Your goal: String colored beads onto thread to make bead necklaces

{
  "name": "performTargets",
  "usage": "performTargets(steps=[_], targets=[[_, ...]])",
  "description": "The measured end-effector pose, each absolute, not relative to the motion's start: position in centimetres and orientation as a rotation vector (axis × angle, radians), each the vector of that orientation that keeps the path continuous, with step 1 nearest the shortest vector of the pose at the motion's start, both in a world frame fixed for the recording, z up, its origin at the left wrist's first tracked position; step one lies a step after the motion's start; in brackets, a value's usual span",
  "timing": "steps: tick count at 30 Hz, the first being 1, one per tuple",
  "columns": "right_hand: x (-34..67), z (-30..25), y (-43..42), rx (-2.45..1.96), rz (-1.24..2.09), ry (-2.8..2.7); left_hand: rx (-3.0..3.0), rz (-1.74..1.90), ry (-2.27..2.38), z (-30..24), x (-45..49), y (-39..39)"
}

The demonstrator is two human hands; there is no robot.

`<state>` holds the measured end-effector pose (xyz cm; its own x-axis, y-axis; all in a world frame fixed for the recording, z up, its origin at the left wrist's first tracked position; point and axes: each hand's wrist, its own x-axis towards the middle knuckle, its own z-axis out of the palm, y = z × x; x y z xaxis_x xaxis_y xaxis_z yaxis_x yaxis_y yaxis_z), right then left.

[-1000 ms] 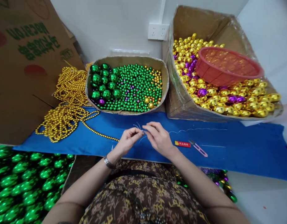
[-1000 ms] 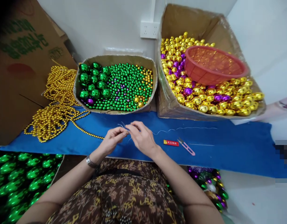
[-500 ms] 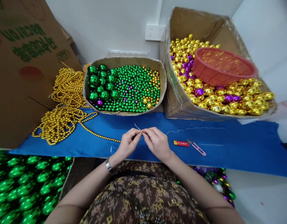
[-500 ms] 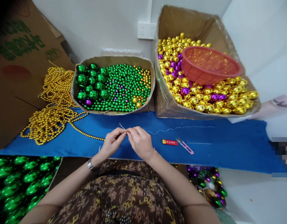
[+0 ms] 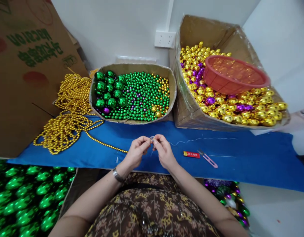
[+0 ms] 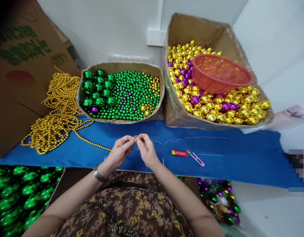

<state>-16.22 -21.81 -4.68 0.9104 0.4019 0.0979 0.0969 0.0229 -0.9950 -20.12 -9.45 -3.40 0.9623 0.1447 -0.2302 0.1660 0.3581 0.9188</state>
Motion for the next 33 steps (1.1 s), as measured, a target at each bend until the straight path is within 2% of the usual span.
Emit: performTargets(steps=[6, 15, 25, 33], targets=[[-16.5, -4.4, -21.0, -1.231, 0.392, -0.258, 1.305, 0.071, 0.275, -2.6, -20.0, -10.0], [-16.1, -3.4, -21.6, -1.275, 0.275, -0.218, 1.590, 0.200, 0.153, -2.7, -20.2, -9.8], [-13.6, -2.0, -22.8, -0.996, 0.417, -0.033, 1.731, 0.117, 0.081, -3.4, -20.9, -8.9], [-13.2, 0.6, -24.0, -0.978, 0.405, -0.071, 2.014, 0.147, -0.095, -4.0, -20.3, -7.1]])
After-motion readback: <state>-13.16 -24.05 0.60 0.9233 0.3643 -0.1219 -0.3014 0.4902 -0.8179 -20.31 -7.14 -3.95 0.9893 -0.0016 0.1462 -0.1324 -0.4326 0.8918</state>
